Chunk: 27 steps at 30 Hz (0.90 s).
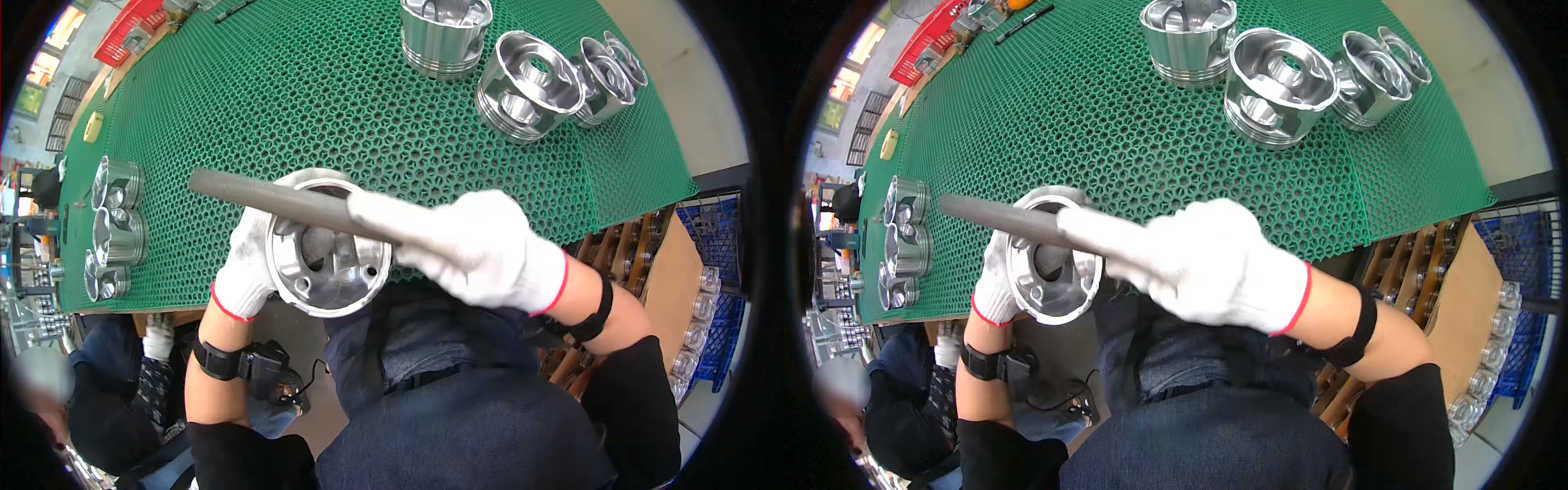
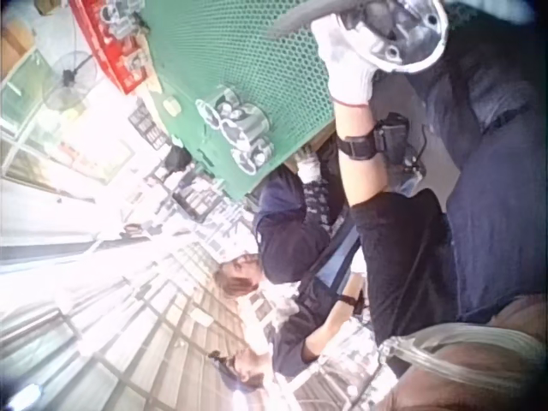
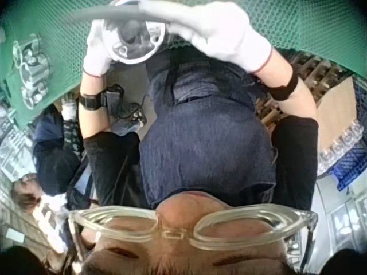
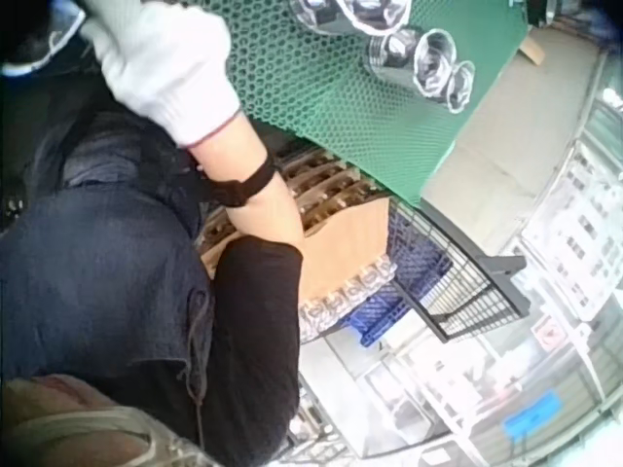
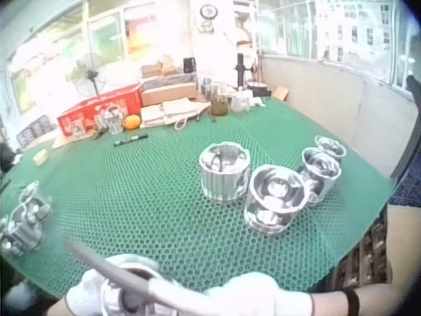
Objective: Manually filing the interior edges and surfaces of metal engine pistons to smooth them.
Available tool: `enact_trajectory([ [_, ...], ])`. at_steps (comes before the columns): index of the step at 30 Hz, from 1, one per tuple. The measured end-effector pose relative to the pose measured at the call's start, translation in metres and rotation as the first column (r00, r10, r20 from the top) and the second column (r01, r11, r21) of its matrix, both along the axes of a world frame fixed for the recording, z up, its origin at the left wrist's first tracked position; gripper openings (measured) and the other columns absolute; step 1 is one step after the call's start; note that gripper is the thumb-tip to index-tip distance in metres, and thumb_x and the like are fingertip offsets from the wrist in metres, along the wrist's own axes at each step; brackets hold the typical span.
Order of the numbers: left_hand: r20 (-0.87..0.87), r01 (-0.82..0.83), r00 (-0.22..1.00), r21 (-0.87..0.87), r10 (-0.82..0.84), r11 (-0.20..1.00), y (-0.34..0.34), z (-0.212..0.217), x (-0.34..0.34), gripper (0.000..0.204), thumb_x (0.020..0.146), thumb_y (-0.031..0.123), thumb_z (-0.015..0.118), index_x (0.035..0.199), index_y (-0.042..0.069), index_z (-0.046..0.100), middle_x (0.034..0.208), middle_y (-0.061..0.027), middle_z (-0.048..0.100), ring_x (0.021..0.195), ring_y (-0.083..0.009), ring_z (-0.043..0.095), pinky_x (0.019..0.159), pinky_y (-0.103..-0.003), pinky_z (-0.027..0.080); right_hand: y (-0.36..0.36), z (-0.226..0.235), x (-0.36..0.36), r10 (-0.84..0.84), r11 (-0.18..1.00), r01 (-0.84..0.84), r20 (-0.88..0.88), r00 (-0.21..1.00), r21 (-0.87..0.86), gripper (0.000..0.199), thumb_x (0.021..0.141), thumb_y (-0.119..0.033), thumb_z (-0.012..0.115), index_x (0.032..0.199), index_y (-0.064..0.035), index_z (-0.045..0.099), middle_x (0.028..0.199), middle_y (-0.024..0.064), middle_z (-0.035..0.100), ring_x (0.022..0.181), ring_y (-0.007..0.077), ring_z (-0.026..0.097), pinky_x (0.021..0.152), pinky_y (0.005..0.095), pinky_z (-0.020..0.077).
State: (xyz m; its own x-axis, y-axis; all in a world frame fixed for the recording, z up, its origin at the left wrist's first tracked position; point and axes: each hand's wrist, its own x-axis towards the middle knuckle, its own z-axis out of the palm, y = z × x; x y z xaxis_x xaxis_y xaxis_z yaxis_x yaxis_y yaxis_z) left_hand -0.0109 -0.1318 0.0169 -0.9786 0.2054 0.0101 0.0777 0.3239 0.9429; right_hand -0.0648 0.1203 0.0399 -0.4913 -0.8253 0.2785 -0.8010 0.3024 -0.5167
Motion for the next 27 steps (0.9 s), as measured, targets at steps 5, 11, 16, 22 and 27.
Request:
enact_trajectory([
  [5, 0.097, 0.104, 0.989, 0.072, -0.111, 0.992, -0.005, 0.002, -0.011, 0.051, 0.088, 0.041, 0.058, 0.113, -0.004, 0.062, 0.106, -0.0137, 0.067, 0.092, -0.0188, 0.067, 0.081, -0.031, 0.055, 0.047, 0.010, 0.014, 0.100, 0.984, -0.096, -0.017, 0.995, 0.150, 0.058, 0.079, -0.027, 0.068, 0.136, -0.0200, 0.056, 0.050, 0.0042, 0.054, 0.040, 0.0204, 0.054, 0.040, 0.0326, 0.0426],
  [11, 0.113, 0.056, 0.992, -0.037, -0.052, 0.998, -0.016, -0.011, -0.005, 0.052, 0.078, 0.025, 0.074, 0.120, -0.003, 0.060, 0.107, -0.0145, 0.067, 0.094, -0.0204, 0.067, 0.084, -0.032, 0.054, 0.009, -0.013, -0.025, 0.013, 0.996, -0.015, 0.035, 0.999, 0.084, 0.050, 0.093, -0.029, 0.057, 0.142, -0.0206, 0.047, 0.057, 0.0078, 0.058, 0.047, 0.0254, 0.059, 0.044, 0.0354, 0.0473],
  [16, -0.083, -0.157, 0.978, 0.313, 0.192, 0.936, -0.009, -0.006, 0.011, 0.050, 0.081, 0.025, 0.071, 0.121, -0.003, 0.059, 0.116, -0.0172, 0.062, 0.105, -0.0239, 0.062, 0.089, -0.034, 0.051, 0.017, -0.025, -0.027, -0.028, 0.970, 0.116, 0.378, 0.925, -0.212, 0.050, 0.097, -0.028, 0.054, 0.143, -0.0108, 0.045, 0.130, 0.0188, 0.059, 0.102, 0.0273, 0.068, 0.089, 0.0351, 0.0542],
  [22, -0.436, -0.583, 0.663, 0.208, 0.608, 0.785, 0.052, -0.015, 0.036, 0.101, 0.082, 0.016, 0.072, 0.154, 0.008, 0.002, 0.150, -0.0180, 0.029, 0.135, -0.0317, 0.037, 0.114, -0.045, 0.029, 0.074, -0.050, -0.009, -0.100, 0.968, 0.147, 0.220, 0.970, -0.205, 0.049, 0.094, -0.015, 0.051, 0.140, 0.0000, 0.045, 0.131, 0.0205, 0.059, 0.097, 0.0270, 0.069, 0.086, 0.0312, 0.0532],
  [27, -0.171, -0.567, 0.782, 0.206, 0.600, 0.797, 0.041, -0.018, 0.049, 0.088, 0.083, 0.007, 0.069, 0.150, -0.003, 0.013, 0.137, -0.0229, 0.046, 0.124, -0.0271, 0.048, 0.105, -0.039, 0.039, 0.074, -0.039, -0.001, -0.121, 0.976, 0.165, 0.275, 0.954, -0.144, 0.053, 0.086, -0.010, 0.057, 0.138, -0.0020, 0.049, 0.101, 0.0190, 0.069, 0.071, 0.0277, 0.070, 0.068, 0.0332, 0.0548],
])
